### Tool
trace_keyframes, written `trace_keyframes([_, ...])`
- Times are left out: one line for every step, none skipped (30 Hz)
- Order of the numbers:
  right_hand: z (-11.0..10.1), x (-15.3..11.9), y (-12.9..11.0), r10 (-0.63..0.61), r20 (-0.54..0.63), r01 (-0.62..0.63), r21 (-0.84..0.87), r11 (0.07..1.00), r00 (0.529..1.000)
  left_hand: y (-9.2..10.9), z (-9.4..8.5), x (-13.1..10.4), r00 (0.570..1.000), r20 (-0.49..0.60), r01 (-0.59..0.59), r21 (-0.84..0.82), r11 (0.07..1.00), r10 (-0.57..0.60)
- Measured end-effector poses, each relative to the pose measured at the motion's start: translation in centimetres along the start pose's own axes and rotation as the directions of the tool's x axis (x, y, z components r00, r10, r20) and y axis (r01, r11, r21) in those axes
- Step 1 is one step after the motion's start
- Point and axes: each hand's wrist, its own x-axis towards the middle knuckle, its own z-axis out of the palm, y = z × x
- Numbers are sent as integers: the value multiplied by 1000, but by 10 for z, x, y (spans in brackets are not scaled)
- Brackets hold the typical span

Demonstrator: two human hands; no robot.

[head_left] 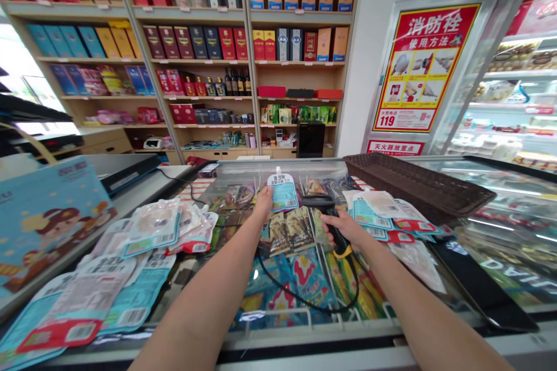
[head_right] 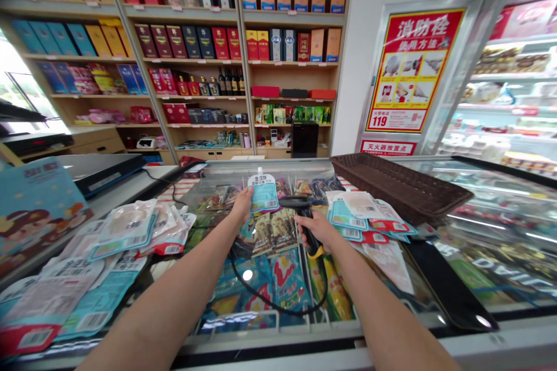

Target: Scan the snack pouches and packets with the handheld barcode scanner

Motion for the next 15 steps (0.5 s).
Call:
trace_keyframes([0, 0, 0, 4, 1, -4, 3, 1000, 1000, 1, 0, -1, 1000, 0, 1, 2, 1000, -1])
trace_keyframes([0, 0, 0, 10, 5, -10, 4, 1000, 1000, 1, 1, -1, 1000, 0, 1, 4, 1000, -1])
trace_keyframes([0, 0, 0, 12, 7, -12, 4, 1000, 1000, 1, 1, -1, 1000, -2, 2, 6, 1000, -2])
trace_keyframes([0, 0, 0, 13, 7, -13, 4, 1000, 1000, 1, 1, -1, 1000, -4, 2, 7, 1000, -2])
trace_keyframes([0, 0, -1, 11, 6, -11, 3, 1000, 1000, 1, 1, -1, 1000, -4, 2, 5, 1000, -2])
trace_keyframes([0, -1, -1, 13, 8, -13, -3, 1000, 1000, 0, 1, -1, 1000, -5, 0, 0, 1000, 0])
trace_keyframes([0, -1, -1, 16, 5, -16, -8, 1000, 1000, -1, 1, 0, 1000, -6, -5, -6, 1000, 5])
trace_keyframes([0, -2, -1, 18, -1, -18, -11, 1000, 1000, -1, 1, 0, 1000, -8, -9, -12, 1000, 8])
trace_keyframes([0, -2, -1, 19, -6, -19, -12, 1000, 1000, -2, 1, 1, 1000, -16, -10, -16, 1000, 9])
trace_keyframes([1, -2, -1, 18, -10, -18, -8, 1000, 1000, -2, 0, 1, 1000, -24, -8, -14, 1000, 7])
trace_keyframes([2, -2, 0, 14, -12, -14, 1, 1000, 1000, -1, 0, 1, 999, -34, -1, -5, 1000, 1])
trace_keyframes([4, -2, 0, 10, -10, -10, 15, 1000, 1000, 1, -1, 1, 999, -45, 5, 9, 1000, -4])
trace_keyframes([7, -1, -1, 7, -6, -7, 33, 999, 1000, 4, -3, 0, 999, -54, 8, 27, 1000, -6])
trace_keyframes([11, 0, -2, 8, 0, -8, 51, 999, 1000, 7, -5, -1, 998, -60, 3, 48, 999, 0])
trace_keyframes([16, 1, -3, 10, 5, -10, 73, 997, 1000, 12, -7, -2, 998, -59, -9, 72, 997, 13])
